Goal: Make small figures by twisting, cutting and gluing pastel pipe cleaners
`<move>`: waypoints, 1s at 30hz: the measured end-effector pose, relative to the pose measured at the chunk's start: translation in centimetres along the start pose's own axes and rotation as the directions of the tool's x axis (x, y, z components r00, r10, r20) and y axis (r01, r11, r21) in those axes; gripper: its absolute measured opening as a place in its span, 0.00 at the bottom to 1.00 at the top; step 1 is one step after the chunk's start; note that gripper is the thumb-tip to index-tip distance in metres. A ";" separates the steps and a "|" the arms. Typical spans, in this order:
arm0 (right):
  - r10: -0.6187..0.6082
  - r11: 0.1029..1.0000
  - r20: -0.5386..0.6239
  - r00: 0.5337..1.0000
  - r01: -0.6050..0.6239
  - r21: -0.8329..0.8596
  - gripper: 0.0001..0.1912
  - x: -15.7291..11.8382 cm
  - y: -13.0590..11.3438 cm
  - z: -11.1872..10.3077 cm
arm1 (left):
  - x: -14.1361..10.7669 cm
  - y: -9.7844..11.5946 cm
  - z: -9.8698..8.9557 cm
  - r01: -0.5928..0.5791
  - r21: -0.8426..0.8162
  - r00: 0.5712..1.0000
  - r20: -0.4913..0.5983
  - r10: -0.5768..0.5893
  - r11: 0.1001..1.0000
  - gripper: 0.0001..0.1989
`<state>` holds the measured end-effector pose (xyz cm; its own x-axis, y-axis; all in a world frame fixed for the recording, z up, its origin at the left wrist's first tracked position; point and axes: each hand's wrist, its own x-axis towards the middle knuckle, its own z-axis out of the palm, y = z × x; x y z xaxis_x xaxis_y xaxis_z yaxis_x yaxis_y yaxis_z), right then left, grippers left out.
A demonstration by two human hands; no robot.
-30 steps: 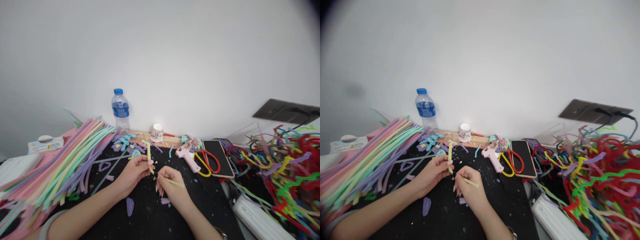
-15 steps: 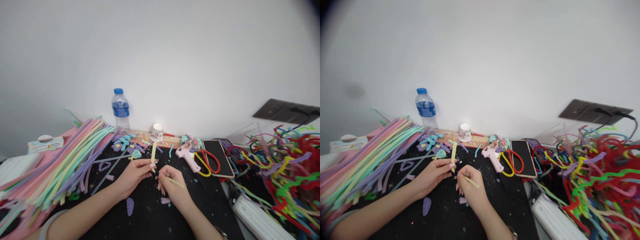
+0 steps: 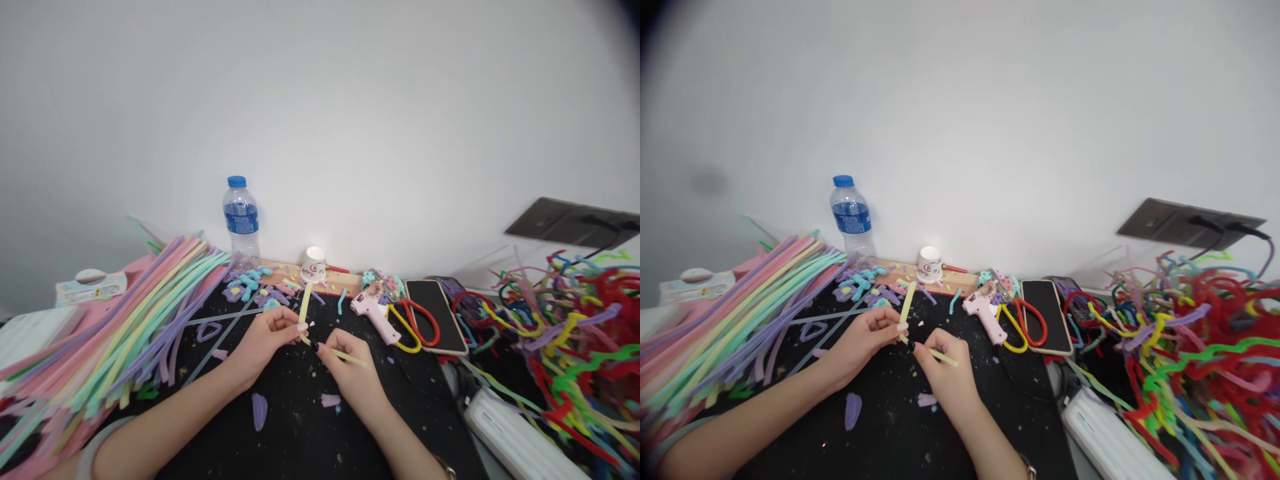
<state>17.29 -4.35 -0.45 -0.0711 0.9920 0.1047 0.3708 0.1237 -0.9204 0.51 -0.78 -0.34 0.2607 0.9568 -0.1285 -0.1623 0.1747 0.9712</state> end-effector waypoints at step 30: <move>-0.271 0.955 0.003 0.963 0.269 -0.128 0.08 0.4 -0.2 -1.6 | -0.7 -0.3 0.2 -0.162 0.375 0.975 0.205 0.088 0.913 0.05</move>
<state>18.72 -3.91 0.37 -0.1716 0.9213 0.3491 0.4537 0.3884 -0.8020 0.56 -1.59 -0.51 0.4353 0.9003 0.0015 0.1670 -0.0824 0.9825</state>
